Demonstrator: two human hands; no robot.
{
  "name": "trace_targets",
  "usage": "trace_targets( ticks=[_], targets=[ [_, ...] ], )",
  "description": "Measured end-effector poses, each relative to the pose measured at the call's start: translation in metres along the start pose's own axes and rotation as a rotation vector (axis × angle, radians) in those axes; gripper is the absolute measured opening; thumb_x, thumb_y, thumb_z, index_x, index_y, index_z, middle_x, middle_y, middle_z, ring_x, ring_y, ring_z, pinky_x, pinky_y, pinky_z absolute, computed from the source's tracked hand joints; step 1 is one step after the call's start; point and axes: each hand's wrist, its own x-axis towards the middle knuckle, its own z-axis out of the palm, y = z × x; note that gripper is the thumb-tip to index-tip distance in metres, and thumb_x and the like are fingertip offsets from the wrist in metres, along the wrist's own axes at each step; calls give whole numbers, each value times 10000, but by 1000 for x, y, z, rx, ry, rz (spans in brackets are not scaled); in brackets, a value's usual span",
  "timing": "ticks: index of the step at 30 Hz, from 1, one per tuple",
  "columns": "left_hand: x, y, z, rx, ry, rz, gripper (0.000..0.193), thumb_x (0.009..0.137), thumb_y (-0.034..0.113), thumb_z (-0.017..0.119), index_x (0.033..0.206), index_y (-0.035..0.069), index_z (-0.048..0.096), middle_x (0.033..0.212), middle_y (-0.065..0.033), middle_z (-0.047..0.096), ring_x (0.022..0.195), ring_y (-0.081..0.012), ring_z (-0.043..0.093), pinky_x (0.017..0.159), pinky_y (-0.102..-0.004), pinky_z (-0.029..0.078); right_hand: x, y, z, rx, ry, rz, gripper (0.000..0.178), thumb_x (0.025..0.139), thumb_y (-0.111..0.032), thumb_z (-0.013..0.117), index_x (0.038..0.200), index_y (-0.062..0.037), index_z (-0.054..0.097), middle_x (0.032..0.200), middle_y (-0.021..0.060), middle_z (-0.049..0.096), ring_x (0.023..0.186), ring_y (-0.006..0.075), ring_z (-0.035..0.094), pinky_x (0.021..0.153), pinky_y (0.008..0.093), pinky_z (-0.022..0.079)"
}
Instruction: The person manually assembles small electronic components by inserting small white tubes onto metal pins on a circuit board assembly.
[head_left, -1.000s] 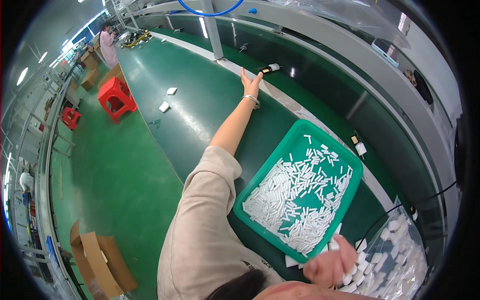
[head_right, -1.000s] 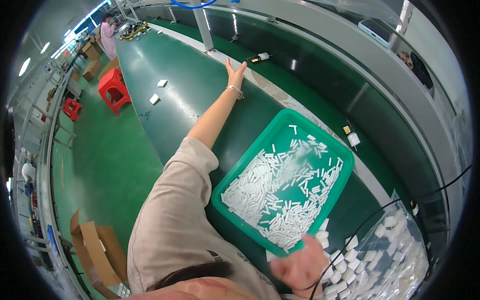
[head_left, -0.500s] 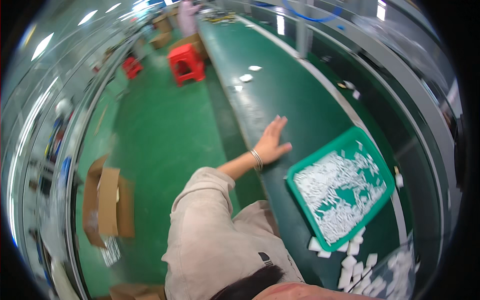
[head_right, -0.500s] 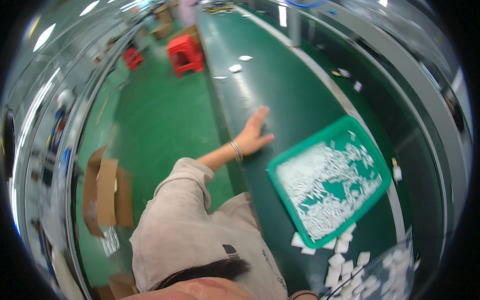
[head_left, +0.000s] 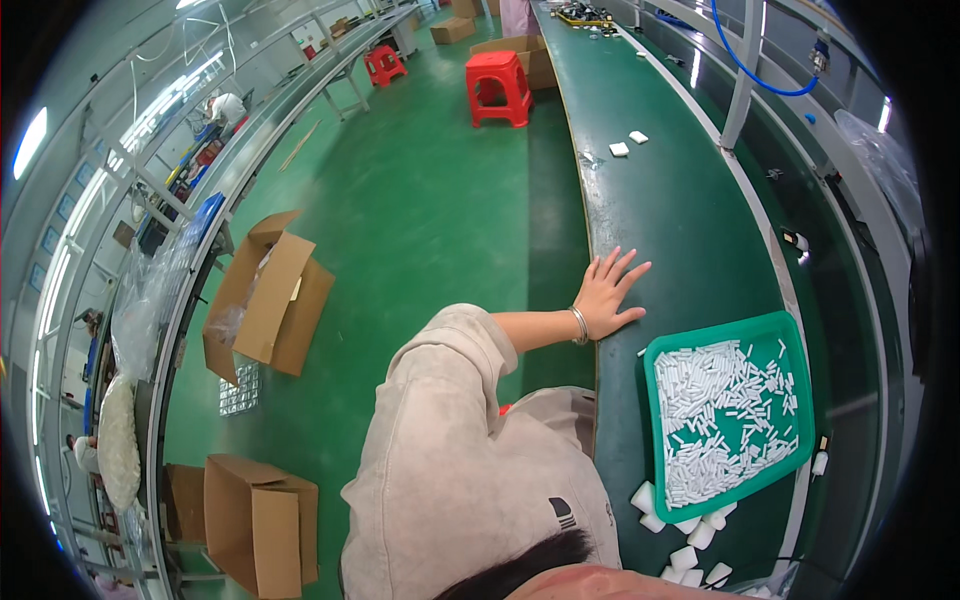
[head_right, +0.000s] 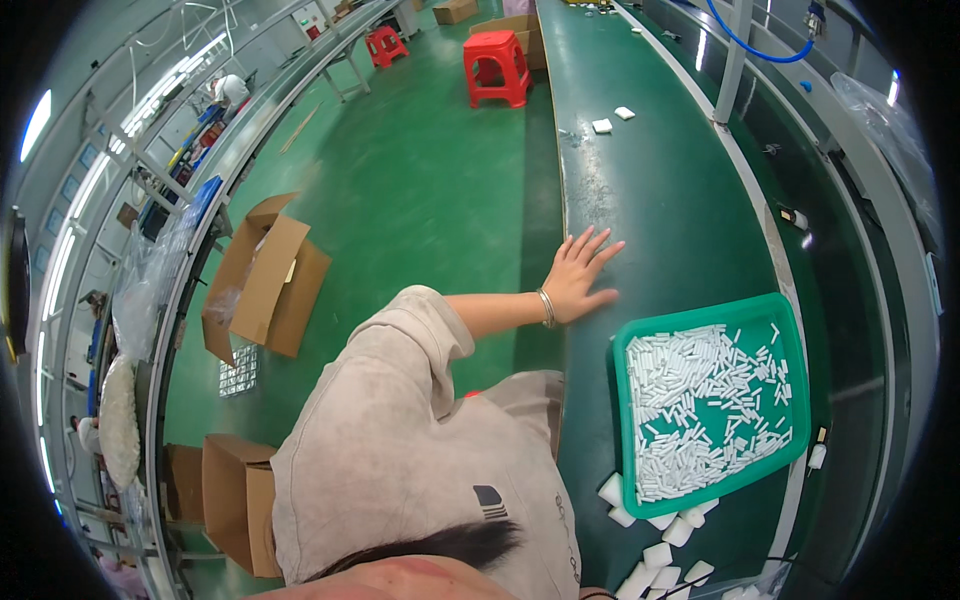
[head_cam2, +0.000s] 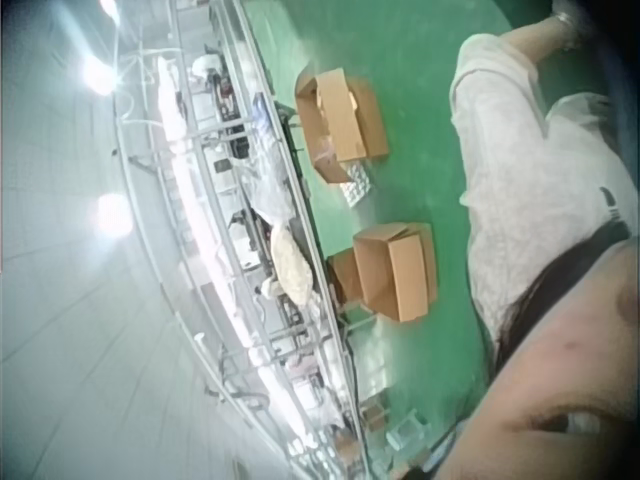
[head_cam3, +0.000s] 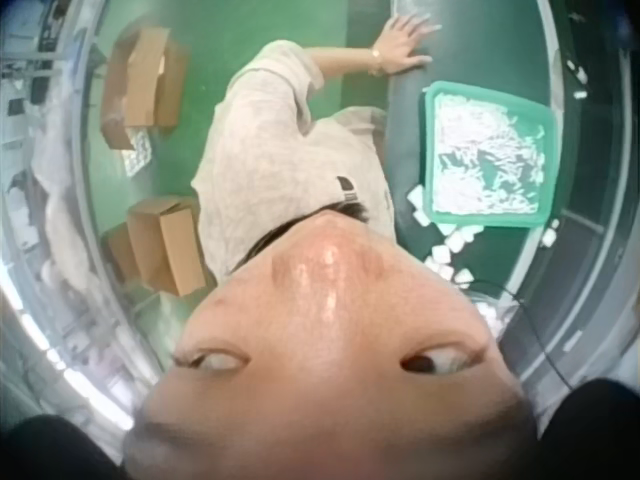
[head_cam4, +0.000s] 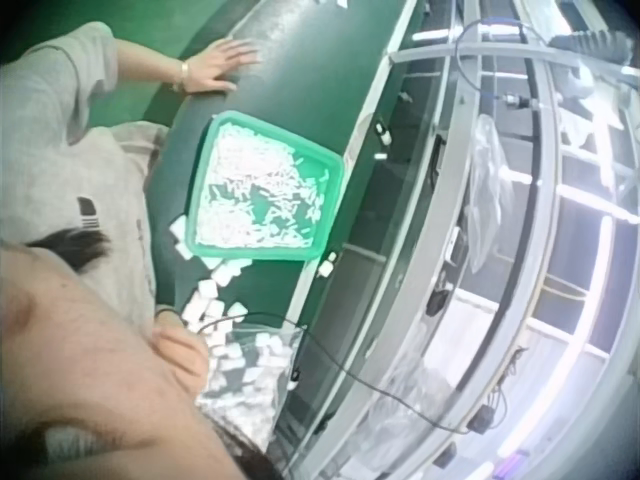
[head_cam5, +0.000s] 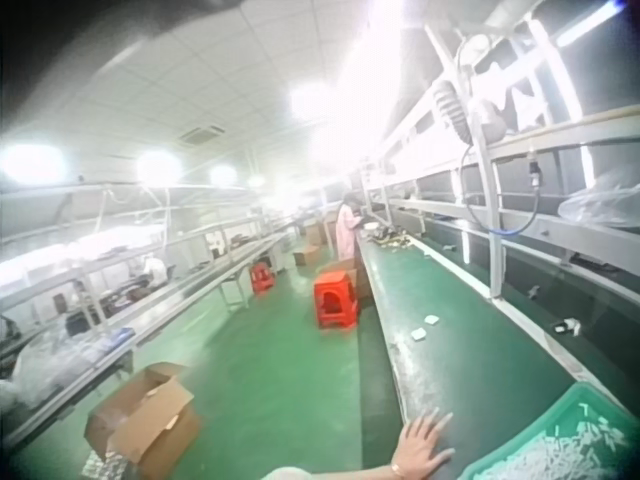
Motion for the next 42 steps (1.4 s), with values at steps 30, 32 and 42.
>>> trace_targets(
  ticks=[30,32,42],
  targets=[
    [7,2,-1,-117,-14,36,656,778,430,469,1312,128,236,1335,-133,261,1249,-316,206,1008,-469,120,-71,-22,-53,-217,-577,335,189,743,-91,526,838,72,535,773,161,546,641,260,531,541,344,451],
    [10,5,1,-100,-18,46,653,779,423,480,1306,121,240,1337,-152,243,1251,-332,186,1005,-474,131,-46,-15,-51,-293,-577,346,203,743,-126,546,850,47,543,798,157,551,634,261,532,540,337,439],
    [162,50,61,-155,-15,341,652,749,346,571,1285,140,263,1361,-150,144,1232,-379,149,975,-491,185,60,103,-11,-1100,-288,1148,485,620,-217,681,1058,-84,517,915,110,535,815,273,523,647,343,432]
  ],
)
